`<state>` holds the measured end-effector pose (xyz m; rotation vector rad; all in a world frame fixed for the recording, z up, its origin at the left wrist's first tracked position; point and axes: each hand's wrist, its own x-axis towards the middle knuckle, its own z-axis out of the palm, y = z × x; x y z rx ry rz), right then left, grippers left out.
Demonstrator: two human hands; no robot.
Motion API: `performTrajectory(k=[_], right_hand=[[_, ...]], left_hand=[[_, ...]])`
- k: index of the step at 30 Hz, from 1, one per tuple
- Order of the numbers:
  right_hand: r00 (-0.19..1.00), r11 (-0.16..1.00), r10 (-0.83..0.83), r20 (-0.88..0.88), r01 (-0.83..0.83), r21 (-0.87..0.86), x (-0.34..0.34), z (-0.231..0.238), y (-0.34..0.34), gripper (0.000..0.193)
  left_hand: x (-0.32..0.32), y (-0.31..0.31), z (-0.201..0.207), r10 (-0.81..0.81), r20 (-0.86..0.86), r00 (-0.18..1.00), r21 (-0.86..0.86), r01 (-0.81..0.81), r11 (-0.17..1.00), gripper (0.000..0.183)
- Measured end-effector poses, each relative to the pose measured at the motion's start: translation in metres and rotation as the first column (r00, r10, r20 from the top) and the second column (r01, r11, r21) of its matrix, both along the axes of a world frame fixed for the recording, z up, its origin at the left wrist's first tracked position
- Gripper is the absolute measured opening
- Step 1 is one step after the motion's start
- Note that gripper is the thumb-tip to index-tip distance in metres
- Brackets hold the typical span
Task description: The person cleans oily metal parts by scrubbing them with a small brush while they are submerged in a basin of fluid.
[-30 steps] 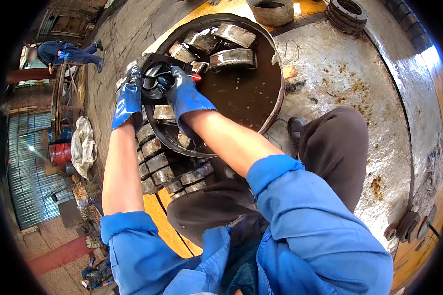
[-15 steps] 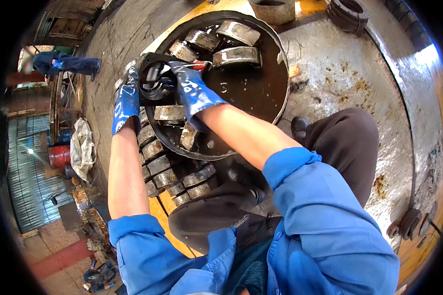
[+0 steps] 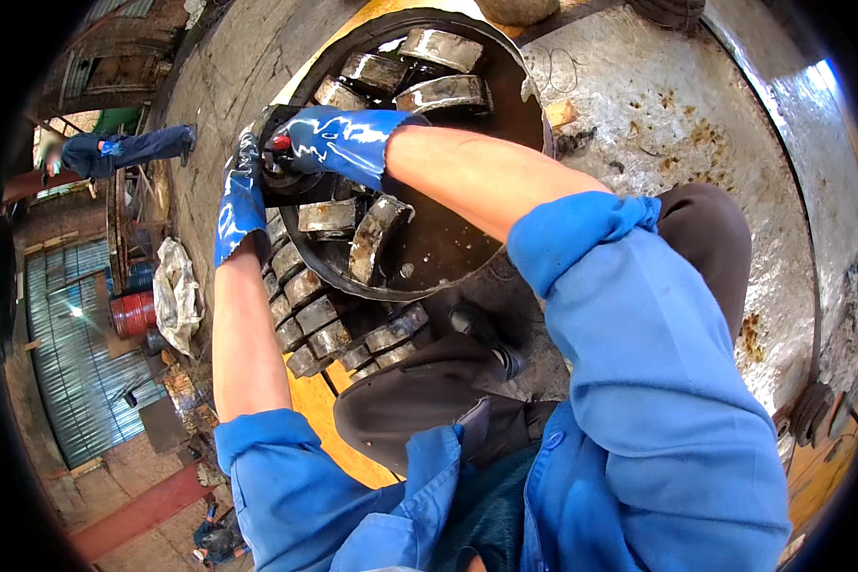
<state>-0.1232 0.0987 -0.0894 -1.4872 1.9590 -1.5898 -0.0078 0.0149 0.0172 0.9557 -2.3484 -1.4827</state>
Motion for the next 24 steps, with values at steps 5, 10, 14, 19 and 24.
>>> performTrajectory(k=[5,10,14,19,24], right_hand=[[0.92,0.833,0.128,0.369,0.102,-0.543,0.007,-0.038,-0.005,0.032],[0.998,0.996,0.039,0.046,-0.035,-0.081,0.012,-0.022,0.009,0.042],[0.706,0.954,0.2,-0.679,0.017,0.299,0.003,0.011,0.014,0.037],[0.302,0.99,-0.091,-0.949,-0.071,-0.118,0.001,0.013,0.023,0.024],[0.622,0.967,-0.092,-0.778,0.243,0.08,0.008,-0.005,0.015,0.036]], left_hand=[[-0.018,0.003,-0.001,-0.061,0.04,0.997,-0.035,0.062,0.997,0.065],[-0.003,-0.007,-0.005,-0.012,0.095,0.995,-0.111,0.022,0.994,0.067],[0.0,-0.015,-0.003,-0.084,0.069,0.994,-0.136,0.092,0.986,0.064],[-0.009,-0.006,-0.008,0.054,0.009,0.998,0.099,-0.055,0.994,0.06],[-0.01,-0.003,-0.011,-0.022,0.013,1.0,-0.029,0.023,0.999,0.06]])
